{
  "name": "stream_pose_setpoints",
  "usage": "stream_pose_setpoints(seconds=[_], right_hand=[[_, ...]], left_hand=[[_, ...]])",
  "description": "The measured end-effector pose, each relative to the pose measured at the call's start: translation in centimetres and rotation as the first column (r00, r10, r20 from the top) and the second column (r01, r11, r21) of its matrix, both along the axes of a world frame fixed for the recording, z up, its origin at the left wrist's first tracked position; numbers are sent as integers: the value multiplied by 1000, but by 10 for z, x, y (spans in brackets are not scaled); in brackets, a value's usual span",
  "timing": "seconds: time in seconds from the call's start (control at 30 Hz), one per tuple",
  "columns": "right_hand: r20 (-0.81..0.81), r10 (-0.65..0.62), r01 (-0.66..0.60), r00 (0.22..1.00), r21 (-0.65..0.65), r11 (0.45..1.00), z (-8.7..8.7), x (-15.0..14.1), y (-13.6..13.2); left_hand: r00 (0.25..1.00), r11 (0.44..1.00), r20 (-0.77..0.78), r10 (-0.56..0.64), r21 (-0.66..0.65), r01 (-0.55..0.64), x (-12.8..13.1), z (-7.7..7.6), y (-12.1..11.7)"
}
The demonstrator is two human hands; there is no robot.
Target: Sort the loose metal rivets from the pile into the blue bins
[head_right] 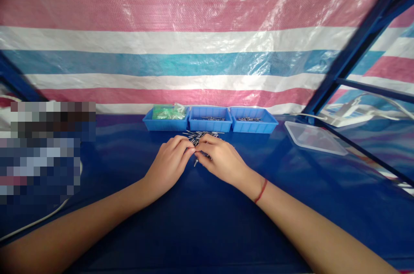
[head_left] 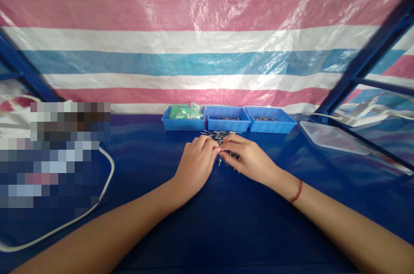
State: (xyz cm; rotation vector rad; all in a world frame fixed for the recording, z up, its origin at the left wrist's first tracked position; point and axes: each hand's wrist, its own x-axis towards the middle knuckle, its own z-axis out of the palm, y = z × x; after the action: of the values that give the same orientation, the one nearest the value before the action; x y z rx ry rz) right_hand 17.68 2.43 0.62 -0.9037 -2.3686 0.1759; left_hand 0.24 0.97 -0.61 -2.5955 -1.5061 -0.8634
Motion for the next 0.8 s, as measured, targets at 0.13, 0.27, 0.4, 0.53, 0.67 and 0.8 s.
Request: stream_pose_setpoints(seconds=[0.13, 0.27, 0.4, 0.53, 0.67, 0.8], right_hand=[[-234, -38, 20, 971, -80, 997, 2, -2, -1], [-463, -128, 1, 877, -265, 964, 4, -2, -1], [-542, -142, -86, 829, -373, 924, 6, -6, -4], [-564, -151, -130, 812, -427, 895, 6, -8, -7], [-588, -198, -119, 784, -457, 882, 4, -9, -7], [-606, -198, -129, 770, -452, 883, 5, -8, -6]], left_hand=[[964, 994, 242, -111, 22, 109, -1, 2, 1], [905, 976, 384, -185, -35, 214, -3, 3, 2], [882, 959, 430, -191, -108, 261, -3, 6, 3], [860, 946, 469, -202, -135, 296, -2, 8, 4], [862, 938, 462, -208, -157, 310, -1, 7, 6], [864, 920, 444, -236, -185, 346, -2, 6, 6]])
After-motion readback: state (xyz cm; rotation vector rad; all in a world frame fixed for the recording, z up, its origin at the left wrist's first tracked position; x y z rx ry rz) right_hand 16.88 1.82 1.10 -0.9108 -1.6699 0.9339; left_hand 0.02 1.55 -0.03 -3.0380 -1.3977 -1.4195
